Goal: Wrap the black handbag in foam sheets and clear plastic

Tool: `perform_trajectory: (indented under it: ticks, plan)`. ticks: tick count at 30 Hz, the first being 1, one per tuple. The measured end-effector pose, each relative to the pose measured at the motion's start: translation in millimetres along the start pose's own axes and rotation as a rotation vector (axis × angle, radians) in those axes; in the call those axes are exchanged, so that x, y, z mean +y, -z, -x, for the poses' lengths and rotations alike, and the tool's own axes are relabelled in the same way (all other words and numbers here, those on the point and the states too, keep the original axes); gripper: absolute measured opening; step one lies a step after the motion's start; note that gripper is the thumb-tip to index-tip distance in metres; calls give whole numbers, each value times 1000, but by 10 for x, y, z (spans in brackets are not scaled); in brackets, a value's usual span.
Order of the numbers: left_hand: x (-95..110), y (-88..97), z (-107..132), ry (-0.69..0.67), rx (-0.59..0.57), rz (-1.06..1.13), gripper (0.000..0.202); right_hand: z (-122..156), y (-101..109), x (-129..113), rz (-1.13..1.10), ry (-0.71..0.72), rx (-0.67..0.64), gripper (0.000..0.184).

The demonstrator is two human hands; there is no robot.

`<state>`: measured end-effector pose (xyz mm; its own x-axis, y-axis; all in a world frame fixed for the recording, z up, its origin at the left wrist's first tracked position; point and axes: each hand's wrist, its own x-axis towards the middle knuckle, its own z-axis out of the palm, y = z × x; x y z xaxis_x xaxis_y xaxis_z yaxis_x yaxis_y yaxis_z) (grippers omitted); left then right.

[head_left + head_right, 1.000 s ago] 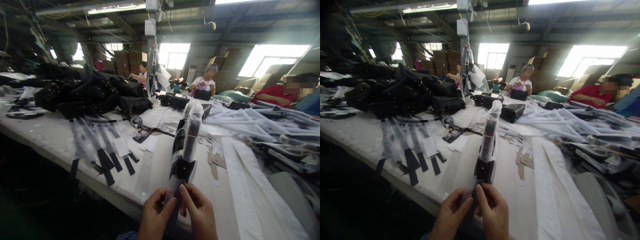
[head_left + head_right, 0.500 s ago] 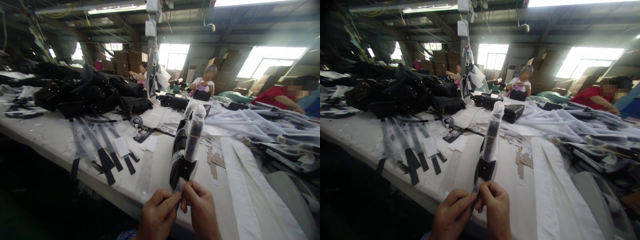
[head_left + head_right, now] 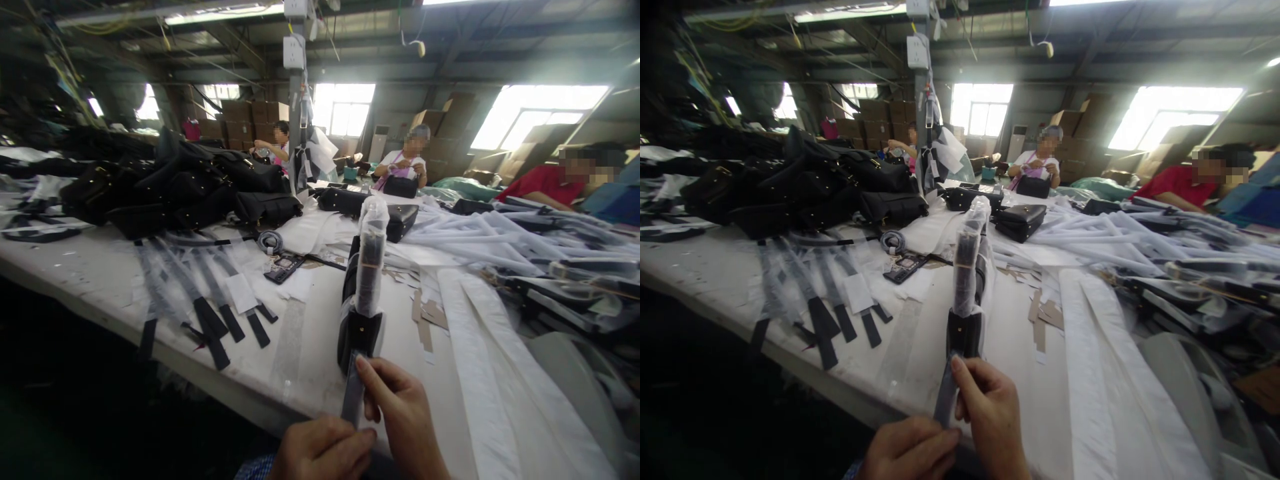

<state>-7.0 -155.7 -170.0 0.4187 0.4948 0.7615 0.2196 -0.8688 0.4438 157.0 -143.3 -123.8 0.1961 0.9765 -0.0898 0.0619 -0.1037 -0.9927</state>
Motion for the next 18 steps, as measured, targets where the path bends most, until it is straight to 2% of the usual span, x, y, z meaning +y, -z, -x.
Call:
perform_trajectory:
  ticks: [2,5,7,8,10,12,15,18]
  plan:
    - [-5,108,16,127,47,85,30,-21,20,19,27,6,-1,45]
    - [-28,220,-105,614,149,216,18,-36,38,16,60,43,-1,45]
    - [-37,198,-234,893,111,467,22,-37,34,3,69,71,0,44]
    - [-32,161,-295,973,59,619,28,-36,29,-2,62,77,-5,44]
    - [-1,62,-388,1044,6,857,33,-38,20,-3,46,84,-16,42]
    - [51,-29,-439,1111,75,963,35,-48,17,10,54,106,-2,39]
    - [116,-116,-466,1211,187,991,39,-73,16,37,79,159,46,35]
    - [131,-176,-474,1240,205,910,43,-84,3,47,20,135,60,36]
